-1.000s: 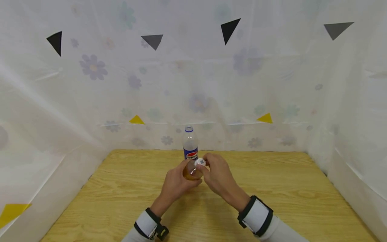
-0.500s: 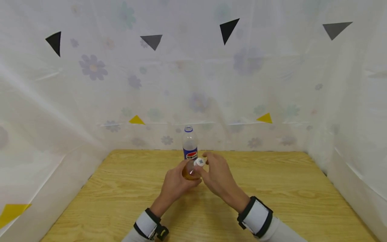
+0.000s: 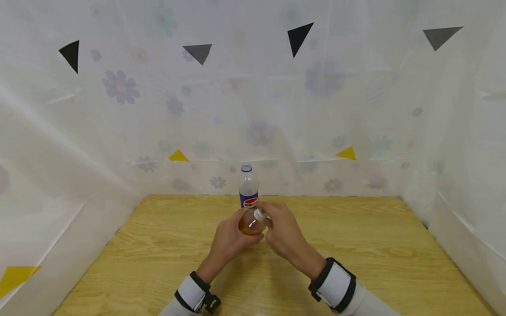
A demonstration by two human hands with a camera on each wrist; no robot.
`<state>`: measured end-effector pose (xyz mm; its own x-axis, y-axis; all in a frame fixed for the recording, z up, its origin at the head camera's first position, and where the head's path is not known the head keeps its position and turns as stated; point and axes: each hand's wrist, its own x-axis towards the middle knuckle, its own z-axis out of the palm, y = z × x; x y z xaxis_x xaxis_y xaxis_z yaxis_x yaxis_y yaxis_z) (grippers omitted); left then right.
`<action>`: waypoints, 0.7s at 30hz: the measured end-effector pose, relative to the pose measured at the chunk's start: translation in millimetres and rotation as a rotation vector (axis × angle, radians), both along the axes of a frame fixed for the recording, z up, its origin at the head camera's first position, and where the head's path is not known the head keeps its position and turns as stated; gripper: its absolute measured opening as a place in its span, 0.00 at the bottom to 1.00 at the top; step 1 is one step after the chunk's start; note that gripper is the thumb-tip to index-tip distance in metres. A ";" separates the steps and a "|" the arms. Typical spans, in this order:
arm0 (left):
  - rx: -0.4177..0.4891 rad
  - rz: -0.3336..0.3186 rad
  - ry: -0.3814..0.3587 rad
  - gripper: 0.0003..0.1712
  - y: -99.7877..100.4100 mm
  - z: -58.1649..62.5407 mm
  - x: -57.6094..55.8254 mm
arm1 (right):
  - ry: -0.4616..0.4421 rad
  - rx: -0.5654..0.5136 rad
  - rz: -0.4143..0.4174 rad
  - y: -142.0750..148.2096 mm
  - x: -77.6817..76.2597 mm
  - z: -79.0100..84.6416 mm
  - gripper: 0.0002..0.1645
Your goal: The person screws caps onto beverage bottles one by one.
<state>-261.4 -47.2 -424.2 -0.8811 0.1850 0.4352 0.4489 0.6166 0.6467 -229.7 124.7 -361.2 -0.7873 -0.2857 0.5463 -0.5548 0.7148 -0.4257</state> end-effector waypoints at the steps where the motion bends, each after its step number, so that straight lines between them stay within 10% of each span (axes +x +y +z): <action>1: -0.004 0.001 0.001 0.38 0.0 -0.1 0.0 | -0.002 -0.004 -0.001 -0.1 0.0 -0.1 0.29; 21: 0.000 -0.004 0.007 0.36 0.9 -1.0 -0.1 | -0.005 -0.050 -0.035 -1.6 -1.1 -5.1 0.19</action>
<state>-261.5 -46.3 -425.2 -0.8771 0.1887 0.4417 0.4562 0.6149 0.6432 -230.8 123.2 -366.3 -0.7990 -0.2299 0.5557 -0.5275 0.7116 -0.4641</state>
